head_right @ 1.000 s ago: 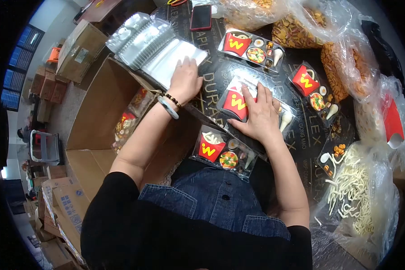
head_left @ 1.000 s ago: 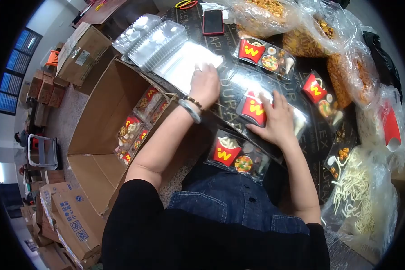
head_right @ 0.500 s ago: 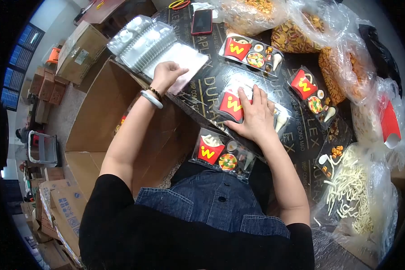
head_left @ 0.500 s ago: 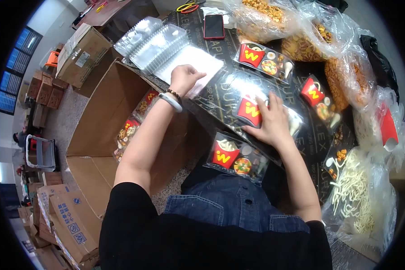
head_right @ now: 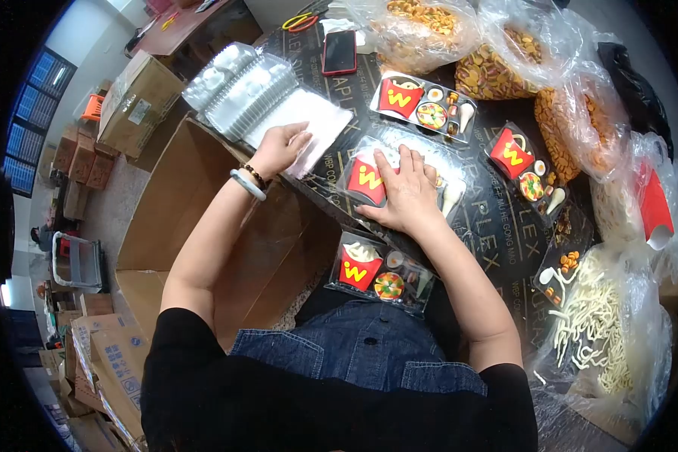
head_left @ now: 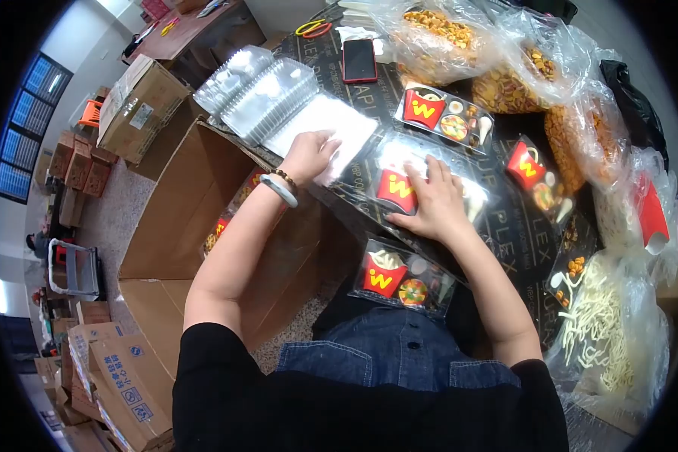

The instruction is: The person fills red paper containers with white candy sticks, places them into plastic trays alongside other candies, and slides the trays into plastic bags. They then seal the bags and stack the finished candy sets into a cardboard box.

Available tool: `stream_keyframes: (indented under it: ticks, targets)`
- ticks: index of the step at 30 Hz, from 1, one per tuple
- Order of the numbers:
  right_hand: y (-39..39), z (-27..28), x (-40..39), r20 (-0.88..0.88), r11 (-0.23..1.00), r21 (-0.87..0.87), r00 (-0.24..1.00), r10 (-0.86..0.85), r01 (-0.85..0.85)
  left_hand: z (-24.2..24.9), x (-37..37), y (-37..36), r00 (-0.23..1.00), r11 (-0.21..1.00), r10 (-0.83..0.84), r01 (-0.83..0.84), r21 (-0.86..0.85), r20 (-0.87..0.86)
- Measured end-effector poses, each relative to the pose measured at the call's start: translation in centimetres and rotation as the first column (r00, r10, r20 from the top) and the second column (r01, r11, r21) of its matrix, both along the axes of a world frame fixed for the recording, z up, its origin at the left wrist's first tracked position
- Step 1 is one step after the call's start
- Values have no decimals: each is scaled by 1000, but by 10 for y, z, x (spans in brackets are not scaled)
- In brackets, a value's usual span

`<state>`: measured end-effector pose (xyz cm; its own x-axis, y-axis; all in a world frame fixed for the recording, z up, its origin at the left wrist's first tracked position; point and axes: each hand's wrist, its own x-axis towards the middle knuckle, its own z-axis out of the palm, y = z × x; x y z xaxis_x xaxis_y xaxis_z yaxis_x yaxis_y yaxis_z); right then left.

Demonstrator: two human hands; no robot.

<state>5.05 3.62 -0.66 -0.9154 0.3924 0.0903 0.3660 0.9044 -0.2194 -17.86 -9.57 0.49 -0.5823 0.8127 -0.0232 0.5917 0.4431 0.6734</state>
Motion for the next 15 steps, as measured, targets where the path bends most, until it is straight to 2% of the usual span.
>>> stream_keyframes:
  ticks: [2, 4, 5, 7, 8, 10, 11, 13, 15]
  targets:
    - [0, 3, -1, 8, 1000, -14, 1000, 9, -8, -8, -9, 2, 998, 998, 9, -6, 57, -54]
    - [1, 6, 0, 35, 998, -52, 999, 33, -31, -14, -15, 5, 955, 978, 104, -149, 146, 279]
    - [3, 5, 0, 37, 998, -51, 999, 34, -32, -24, -21, 4, 954, 978, 104, -150, 146, 281]
    - [9, 1, 3, 49, 994, -65, 995, 90, -86, -48, -30, 1, 997, 942, 28, -52, 330, 78]
    - [10, -1, 4, 52, 994, -65, 994, 91, -88, -33, -20, 0, 996, 942, 30, -55, 330, 81]
    - [12, -5, 5, -34, 991, -89, 995, 96, -99, -5, -2, -2, 1000, 996, 7, -8, 93, 15]
    - [11, -6, 5, -31, 991, -90, 995, 96, -99, -6, -2, -2, 1000, 996, 7, -9, 93, 17]
    - [8, -8, 7, -152, 990, -100, 985, 82, -97, -8, -2, -2, 937, 995, -69, 89, 44, -344]
    - [9, -8, 6, -168, 990, -91, 982, 86, -103, -9, -2, -2, 913, 994, -36, 73, 76, -405]
